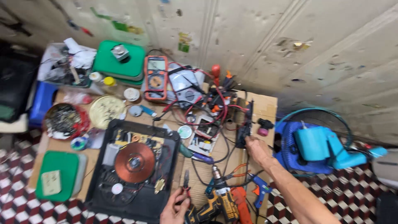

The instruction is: Repairing an induction cooker by inspecting internal components, reconnecting parts, and reassembling the unit.

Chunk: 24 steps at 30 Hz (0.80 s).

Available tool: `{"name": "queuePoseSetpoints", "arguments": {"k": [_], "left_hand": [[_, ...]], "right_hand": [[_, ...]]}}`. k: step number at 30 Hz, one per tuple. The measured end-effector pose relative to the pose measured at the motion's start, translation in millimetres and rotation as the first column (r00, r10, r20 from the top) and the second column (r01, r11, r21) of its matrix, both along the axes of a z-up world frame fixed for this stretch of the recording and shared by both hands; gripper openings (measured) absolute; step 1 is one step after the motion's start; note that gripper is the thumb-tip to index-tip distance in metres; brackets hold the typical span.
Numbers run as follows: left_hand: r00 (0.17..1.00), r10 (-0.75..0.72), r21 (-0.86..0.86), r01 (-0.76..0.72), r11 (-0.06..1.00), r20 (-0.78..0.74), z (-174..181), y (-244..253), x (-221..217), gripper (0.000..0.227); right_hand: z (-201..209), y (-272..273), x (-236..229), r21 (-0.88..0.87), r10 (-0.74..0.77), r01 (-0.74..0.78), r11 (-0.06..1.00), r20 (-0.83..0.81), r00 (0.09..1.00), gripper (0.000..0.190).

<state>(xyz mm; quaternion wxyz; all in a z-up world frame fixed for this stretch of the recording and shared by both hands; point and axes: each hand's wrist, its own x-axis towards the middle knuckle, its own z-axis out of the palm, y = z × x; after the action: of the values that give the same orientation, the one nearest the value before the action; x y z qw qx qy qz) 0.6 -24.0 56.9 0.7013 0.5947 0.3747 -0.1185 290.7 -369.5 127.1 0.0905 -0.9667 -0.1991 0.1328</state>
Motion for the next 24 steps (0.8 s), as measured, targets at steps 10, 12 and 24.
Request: {"name": "queuePoseSetpoints", "arguments": {"k": [10, 12, 24], "left_hand": [[0.957, -0.252, 0.040, 0.260, 0.965, -0.144, 107.5, 8.5, 27.0, 0.060], [0.944, -0.279, -0.029, 0.278, 0.960, -0.177, 106.7, 15.1, 15.6, 0.060], [0.933, -0.251, 0.041, 0.270, 0.962, -0.257, 105.2, 51.5, -55.4, 0.047]], "right_hand": [[-19.4, 2.9, 12.1, -0.233, 0.048, -0.048, 0.971, -0.005, 0.999, 0.023], [-20.4, 9.3, 6.1, -0.234, 0.044, -0.040, 0.971, 0.014, 0.999, 0.024], [11.4, 21.0, -30.6, -0.111, -0.238, 0.245, 0.963, 0.071, 0.969, 0.059]]}}
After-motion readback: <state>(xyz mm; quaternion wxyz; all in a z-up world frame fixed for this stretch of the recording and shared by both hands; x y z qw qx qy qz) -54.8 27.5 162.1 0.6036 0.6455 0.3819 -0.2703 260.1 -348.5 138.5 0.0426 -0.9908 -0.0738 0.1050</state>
